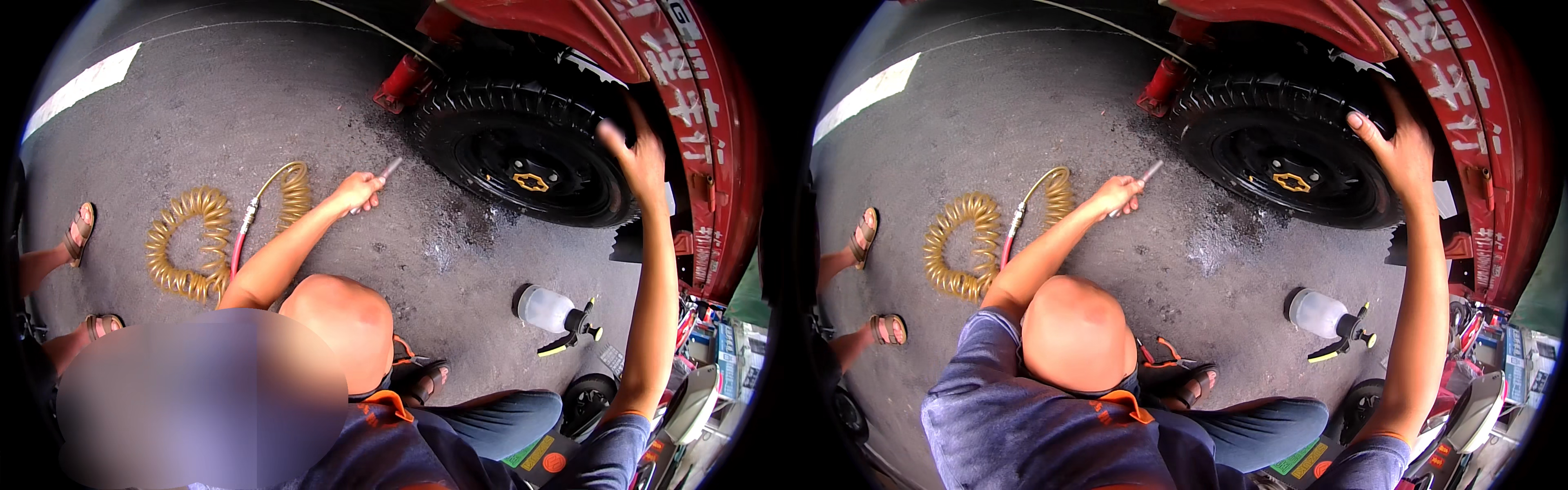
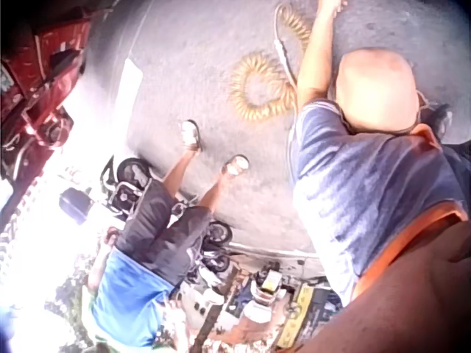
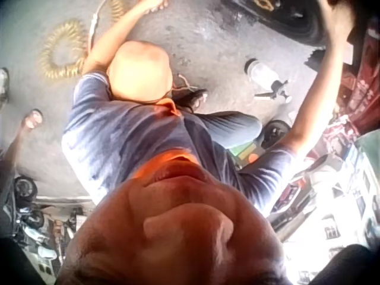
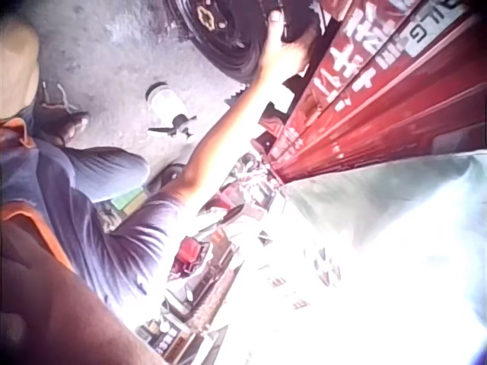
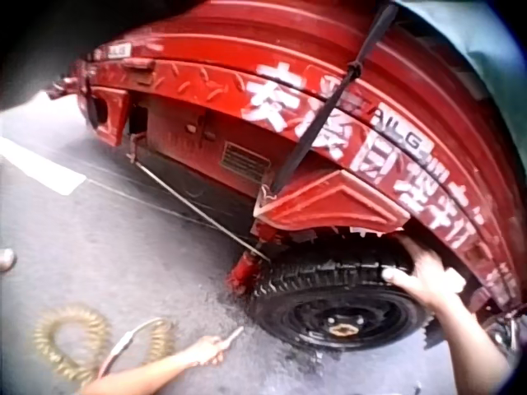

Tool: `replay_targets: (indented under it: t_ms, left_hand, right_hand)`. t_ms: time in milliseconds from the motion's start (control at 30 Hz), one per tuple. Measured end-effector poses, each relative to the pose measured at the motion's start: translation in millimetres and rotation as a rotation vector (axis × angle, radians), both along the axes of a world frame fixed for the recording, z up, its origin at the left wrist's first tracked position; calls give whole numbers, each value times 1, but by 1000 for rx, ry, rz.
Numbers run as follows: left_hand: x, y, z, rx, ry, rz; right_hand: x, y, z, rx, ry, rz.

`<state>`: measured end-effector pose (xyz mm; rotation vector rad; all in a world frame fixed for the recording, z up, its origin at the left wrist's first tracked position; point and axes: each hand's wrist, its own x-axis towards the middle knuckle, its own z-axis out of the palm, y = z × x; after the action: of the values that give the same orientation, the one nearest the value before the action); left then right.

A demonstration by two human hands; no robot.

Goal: The person sprays liquid on a tire to identify a leak, uses a tool to apply pressure to a valve, and then uses a red jack to lift the vehicle before clearing tools from the ground.

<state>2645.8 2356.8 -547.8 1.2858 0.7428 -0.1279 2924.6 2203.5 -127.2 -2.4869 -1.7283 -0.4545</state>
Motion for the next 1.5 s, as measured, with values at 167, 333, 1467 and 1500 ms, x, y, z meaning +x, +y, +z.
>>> replay_targets:
  t_ms: [167,333,1467,1500]
  left_hand:
    - [-6,28,13,611,5,-56]
    - [65,109,47,880,-115,270]
    - [10,60,45,107,-109,331]
    - [-5,44,28,214,-108,324]
  right_hand:
    - [1,-2,0,9,-8,1]
    - [-2,-2,1,-22,31,-35]
    - [12,3,-9,5,-161,115]
    - [17,2,-5,0,-229,82]
